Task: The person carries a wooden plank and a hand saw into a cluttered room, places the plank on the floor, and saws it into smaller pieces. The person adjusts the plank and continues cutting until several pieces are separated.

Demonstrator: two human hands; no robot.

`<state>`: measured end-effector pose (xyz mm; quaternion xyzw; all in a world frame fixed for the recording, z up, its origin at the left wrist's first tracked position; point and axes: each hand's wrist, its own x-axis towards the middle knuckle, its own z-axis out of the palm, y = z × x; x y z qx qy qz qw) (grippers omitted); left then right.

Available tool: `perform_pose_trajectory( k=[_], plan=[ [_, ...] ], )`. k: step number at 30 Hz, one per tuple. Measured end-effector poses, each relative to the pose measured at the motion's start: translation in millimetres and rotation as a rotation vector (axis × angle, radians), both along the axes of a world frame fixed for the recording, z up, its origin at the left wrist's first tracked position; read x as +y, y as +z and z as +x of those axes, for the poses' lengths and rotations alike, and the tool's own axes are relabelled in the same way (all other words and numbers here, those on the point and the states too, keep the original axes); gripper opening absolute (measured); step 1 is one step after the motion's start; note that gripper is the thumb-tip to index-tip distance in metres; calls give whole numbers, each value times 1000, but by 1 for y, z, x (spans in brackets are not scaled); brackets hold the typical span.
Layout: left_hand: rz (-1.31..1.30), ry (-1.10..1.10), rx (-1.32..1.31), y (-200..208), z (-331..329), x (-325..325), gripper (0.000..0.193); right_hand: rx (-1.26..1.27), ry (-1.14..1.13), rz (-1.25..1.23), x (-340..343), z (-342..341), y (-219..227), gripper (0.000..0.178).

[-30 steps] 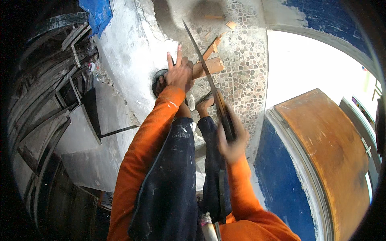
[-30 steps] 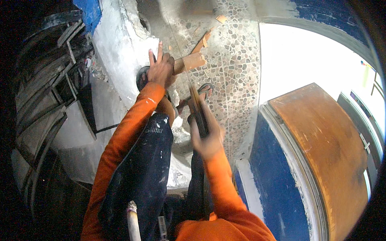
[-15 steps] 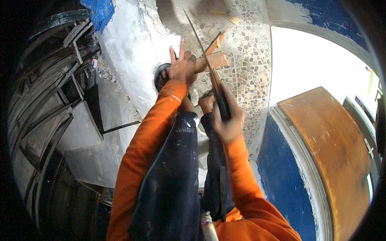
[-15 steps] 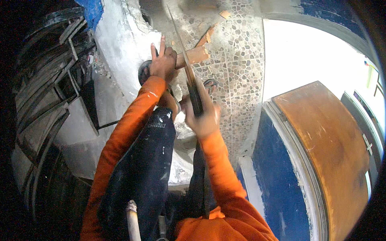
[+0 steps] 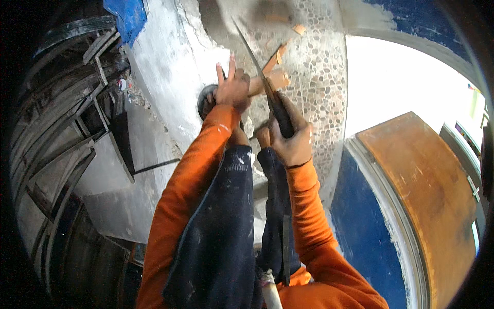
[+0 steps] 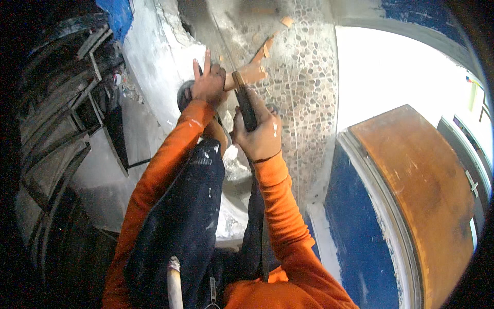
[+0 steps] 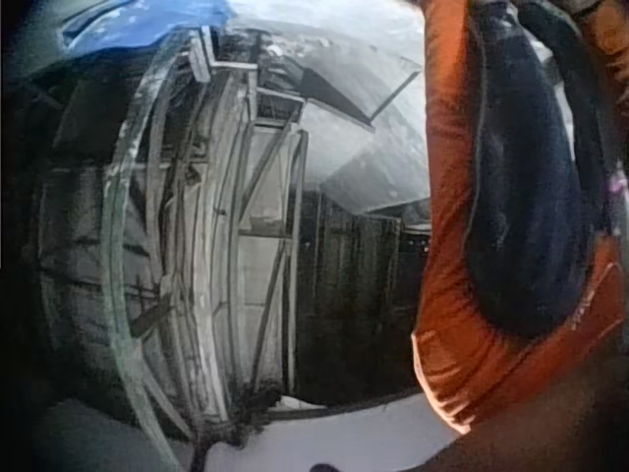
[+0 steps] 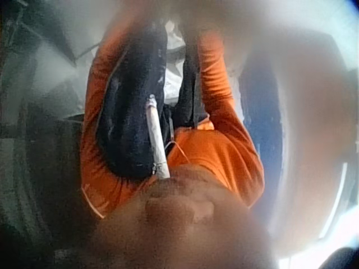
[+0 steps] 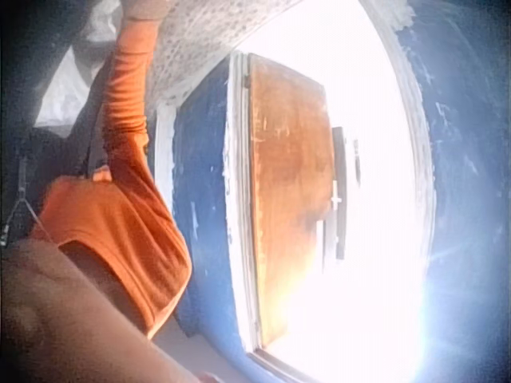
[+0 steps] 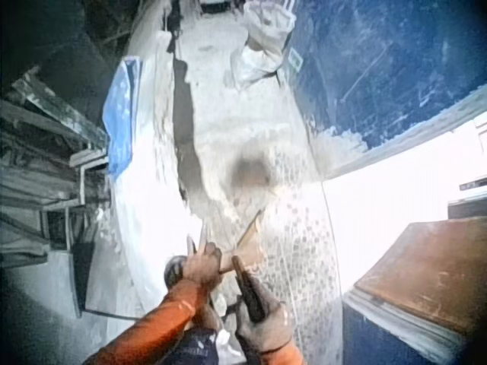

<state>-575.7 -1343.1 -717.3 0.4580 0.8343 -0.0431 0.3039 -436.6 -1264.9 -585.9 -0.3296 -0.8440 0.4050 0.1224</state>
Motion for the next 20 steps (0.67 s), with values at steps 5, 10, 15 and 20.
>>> perform_pose_trajectory(
  k=[5, 10, 15, 20],
  plan=[
    [-62, -23, 48, -5, -3, -15, 37, -156, -14, -329, -22, 51, 86, 54],
    [-115, -112, 132, -7, -3, -15, 38, -167, -68, -381, -32, 84, 93, 56],
    [-55, 2, -10, 4, -1, 1, 48, -92, -7, -161, 7, 6, 14, 46],
    [-64, -17, 38, -7, 0, -16, 54, -188, -48, -339, -15, 44, 68, 54]
  ],
)
